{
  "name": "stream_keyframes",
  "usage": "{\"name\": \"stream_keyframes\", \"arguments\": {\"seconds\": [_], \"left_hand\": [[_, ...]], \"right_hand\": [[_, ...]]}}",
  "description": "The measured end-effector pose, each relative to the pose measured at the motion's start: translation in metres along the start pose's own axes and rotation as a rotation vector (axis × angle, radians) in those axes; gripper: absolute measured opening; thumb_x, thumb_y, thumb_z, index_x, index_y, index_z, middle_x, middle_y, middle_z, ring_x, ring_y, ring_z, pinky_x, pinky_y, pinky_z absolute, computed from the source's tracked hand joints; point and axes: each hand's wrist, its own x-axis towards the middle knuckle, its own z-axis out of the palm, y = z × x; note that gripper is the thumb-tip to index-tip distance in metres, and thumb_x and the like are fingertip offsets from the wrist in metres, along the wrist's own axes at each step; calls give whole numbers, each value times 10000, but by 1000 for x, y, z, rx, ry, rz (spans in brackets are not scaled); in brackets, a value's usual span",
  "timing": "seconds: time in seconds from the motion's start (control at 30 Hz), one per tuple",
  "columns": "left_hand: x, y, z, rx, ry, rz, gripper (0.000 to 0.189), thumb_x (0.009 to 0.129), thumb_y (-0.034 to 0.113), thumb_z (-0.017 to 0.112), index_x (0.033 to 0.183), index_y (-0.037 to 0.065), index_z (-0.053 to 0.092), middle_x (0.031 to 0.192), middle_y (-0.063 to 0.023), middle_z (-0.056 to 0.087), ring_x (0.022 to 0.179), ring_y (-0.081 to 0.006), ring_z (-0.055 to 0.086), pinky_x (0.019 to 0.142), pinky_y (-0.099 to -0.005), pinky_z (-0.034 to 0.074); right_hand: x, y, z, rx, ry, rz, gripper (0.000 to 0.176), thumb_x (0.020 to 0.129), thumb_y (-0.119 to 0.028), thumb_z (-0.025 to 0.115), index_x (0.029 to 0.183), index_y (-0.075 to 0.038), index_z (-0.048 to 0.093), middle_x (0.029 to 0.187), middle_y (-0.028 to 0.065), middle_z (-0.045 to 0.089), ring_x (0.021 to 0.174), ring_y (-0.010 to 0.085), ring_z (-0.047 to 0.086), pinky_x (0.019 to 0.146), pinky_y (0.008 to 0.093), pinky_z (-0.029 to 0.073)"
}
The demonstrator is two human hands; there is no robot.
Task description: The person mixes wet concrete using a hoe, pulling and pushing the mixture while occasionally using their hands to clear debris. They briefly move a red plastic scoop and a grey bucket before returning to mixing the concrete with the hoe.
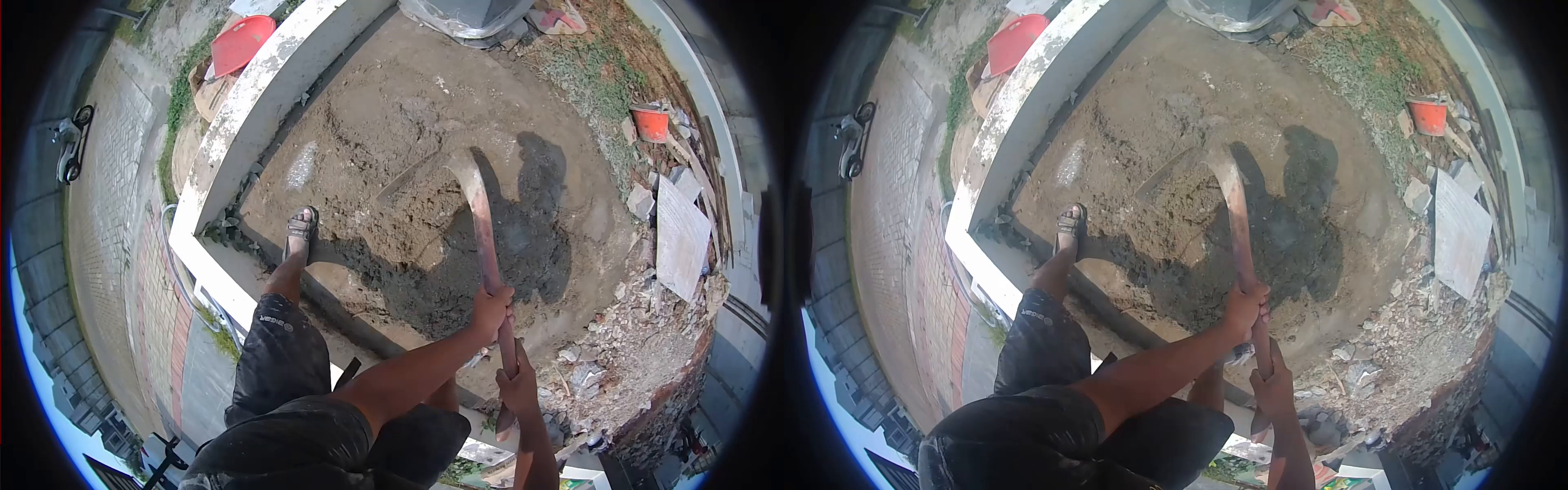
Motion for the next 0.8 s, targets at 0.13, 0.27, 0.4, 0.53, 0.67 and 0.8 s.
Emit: {"name": "stream_keyframes", "arguments": {"seconds": [0.13, 0.27, 0.4, 0.53, 0.67, 0.8], "left_hand": [[-29, 8, 4, 133, 49, -1, 237, 858, 73, 613, 1013, 78, 433, 689, -27, 476, 485, -120, 458, 419, -310, 393], [22, 137, -19, 255, 33, 158, 163, 855, 57, 603, 956, 56, 475, 645, -25, 470, 485, -121, 473, 411, -306, 399], [123, 287, -67, 418, 96, 281, 101, 832, 69, 613, 856, 13, 532, 644, -34, 519, 494, -122, 473, 429, -317, 411], [171, 390, -123, 1168, 555, 472, 425, 853, 171, 585, 1207, -20, 450, 1020, -229, 668, 920, -352, 676, 807, -422, 542], [184, 400, -158, 1305, 720, 353, 538, 899, 211, 525, 1313, -49, 300, 1234, -293, 585, 1174, -396, 585, 991, -458, 464], [171, 356, -185, 1017, 559, 292, 545, 914, 277, 519, 1278, -62, 295, 1207, -345, 576, 1140, -428, 595, 978, -461, 471]], "right_hand": [[-23, 12, 20, 104, 21, 2, 766, 760, -9, 573, 1480, -43, 312, 864, 139, 642, 647, 208, 651, 603, 372, 548], [43, -77, 101, 685, -121, 97, 543, 828, -35, 586, 1328, -71, 378, 703, 66, 531, 518, 195, 578, 490, 386, 523], [142, -185, 195, 1053, -390, 102, 199, 883, -63, 581, 954, -101, 399, 627, 33, 448, 440, 180, 498, 409, 381, 458], [245, -254, 286, 976, -424, -118, 199, 889, -168, 669, 880, -51, 508, 694, 39, 524, 470, 173, 519, 444, 381, 455], [258, -286, 305, 684, -323, 36, 210, 887, -160, 656, 956, -5, 532, 740, 72, 554, 499, 174, 566, 454, 364, 472], [235, -237, 287, 454, -296, 70, 229, 868, -116, 600, 1026, 21, 506, 736, 101, 570, 481, 183, 574, 410, 362, 466]]}}
